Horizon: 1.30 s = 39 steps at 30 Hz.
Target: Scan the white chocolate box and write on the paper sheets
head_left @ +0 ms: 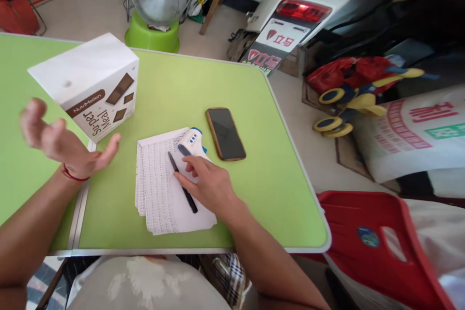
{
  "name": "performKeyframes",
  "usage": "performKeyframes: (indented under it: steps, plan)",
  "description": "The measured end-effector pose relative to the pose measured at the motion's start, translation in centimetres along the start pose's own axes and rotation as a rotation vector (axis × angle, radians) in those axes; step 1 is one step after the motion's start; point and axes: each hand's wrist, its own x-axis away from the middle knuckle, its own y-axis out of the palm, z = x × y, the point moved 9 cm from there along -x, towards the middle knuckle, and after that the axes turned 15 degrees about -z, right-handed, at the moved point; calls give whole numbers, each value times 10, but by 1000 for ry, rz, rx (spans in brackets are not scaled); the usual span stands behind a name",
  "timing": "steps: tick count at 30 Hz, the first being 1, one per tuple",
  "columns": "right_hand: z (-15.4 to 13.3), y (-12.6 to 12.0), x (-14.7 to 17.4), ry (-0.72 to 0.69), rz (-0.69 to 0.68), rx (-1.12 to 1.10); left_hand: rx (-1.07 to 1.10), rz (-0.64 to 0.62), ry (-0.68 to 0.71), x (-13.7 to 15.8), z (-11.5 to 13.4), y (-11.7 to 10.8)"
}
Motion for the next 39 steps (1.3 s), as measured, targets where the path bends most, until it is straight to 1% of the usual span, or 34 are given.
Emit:
performKeyframes:
  steps: [1,2,3,4,6,8,9,10,12,14,15,17,19,22,24,27,33,36,39]
  plan:
    - [-2,7,-1,0,-52,15,-101,32,240,10,31,2]
    - [-3,13,-2,5,-97,27,-158,25,439,22,58,9]
    - [-3,19,-3,14,-134,33,-183,-66,568,31,76,23]
    - [-3,23,-4,22,-159,36,-202,-207,581,34,84,39]
    - [-1,27,-5,31,-184,41,-177,-274,601,39,96,51]
    - [-3,27,-6,7,-185,30,-96,-398,575,40,95,63]
    - [-5,25,-6,-20,-177,-3,-55,-488,555,40,92,71]
    - [-7,22,-6,-55,-162,-65,-24,-589,529,41,86,81]
    - [-11,14,-6,-130,-117,-265,-2,-770,483,46,74,99]
    - [-13,9,-6,-179,-82,-478,-19,-891,464,53,63,112]
    - [-14,9,-6,-189,-74,-570,-37,-930,460,56,59,117]
    - [-14,14,-6,-190,-65,-720,-71,-966,458,60,54,122]
    - [-13,22,-4,-163,-44,-839,-96,-972,456,62,53,124]
    - [-7,32,-1,-85,39,-924,-115,-985,443,62,53,125]
    - [-5,36,-2,-63,56,-943,-130,-995,435,62,53,126]
    - [-5,40,-7,-41,18,-944,-143,-1007,425,62,53,127]
    - [2,48,-8,162,-28,-853,-146,-1038,402,63,52,128]
    - [0,48,-9,193,-49,-819,-147,-1033,408,63,53,128]
    - [-3,42,-11,184,-51,-762,-159,-1030,416,63,53,128]
